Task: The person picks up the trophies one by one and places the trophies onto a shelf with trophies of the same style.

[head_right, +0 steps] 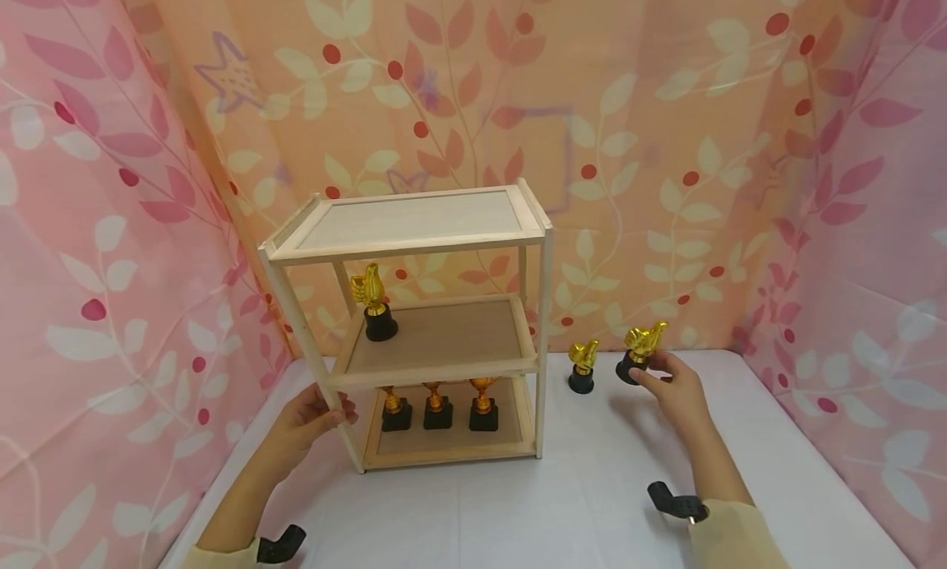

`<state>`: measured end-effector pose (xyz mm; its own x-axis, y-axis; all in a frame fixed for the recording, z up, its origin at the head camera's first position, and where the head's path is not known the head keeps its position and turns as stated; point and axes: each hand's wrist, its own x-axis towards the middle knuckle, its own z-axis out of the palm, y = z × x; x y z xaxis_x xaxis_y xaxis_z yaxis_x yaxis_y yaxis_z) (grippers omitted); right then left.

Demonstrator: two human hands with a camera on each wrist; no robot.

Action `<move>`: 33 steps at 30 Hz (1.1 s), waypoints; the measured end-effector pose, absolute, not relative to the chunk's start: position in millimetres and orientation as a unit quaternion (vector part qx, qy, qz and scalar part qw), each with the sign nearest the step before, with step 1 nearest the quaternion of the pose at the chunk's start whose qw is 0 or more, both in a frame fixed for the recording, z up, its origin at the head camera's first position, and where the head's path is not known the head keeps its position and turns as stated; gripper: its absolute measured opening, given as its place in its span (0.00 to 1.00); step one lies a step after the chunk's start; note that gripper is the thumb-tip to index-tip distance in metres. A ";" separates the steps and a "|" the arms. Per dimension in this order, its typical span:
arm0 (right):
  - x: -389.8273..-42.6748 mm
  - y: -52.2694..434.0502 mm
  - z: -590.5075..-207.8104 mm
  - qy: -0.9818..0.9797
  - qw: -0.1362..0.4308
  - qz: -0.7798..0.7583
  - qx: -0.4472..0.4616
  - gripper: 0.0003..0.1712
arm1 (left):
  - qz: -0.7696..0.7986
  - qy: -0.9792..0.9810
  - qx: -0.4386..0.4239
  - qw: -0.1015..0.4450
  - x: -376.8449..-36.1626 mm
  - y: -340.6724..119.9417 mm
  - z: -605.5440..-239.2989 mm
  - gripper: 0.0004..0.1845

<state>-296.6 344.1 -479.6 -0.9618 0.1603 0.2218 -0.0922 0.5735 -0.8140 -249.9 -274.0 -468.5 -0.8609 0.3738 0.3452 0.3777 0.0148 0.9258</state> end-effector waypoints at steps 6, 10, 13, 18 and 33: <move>-283.4 337.6 -452.5 -0.875 0.152 0.458 -0.017 0.39 | -0.645 -0.715 -0.269 0.005 -250.9 -273.2 -468.6 0.11; -275.9 331.7 -436.8 -0.871 0.159 0.465 -0.022 0.41 | -0.643 -0.717 -0.267 0.007 -251.8 -273.7 -468.4 0.11; -271.7 324.3 -427.3 -0.864 0.163 0.476 -0.022 0.41 | -0.644 -0.718 -0.263 0.009 -251.7 -274.5 -468.3 0.11; -264.3 314.3 -415.8 -0.861 0.183 0.475 -0.007 0.37 | -0.645 -0.717 -0.264 0.009 -251.4 -274.6 -468.6 0.10; -231.1 290.2 -381.4 -0.862 0.205 0.463 0.025 0.34 | -0.637 -0.725 -0.261 0.013 -250.6 -274.7 -470.6 0.10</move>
<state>-231.1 290.2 -381.4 -0.9151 0.1458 0.3760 -0.2333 0.5691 -0.7884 -250.6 -274.7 -470.6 -0.8631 0.3628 0.3513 0.3953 0.0525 0.9170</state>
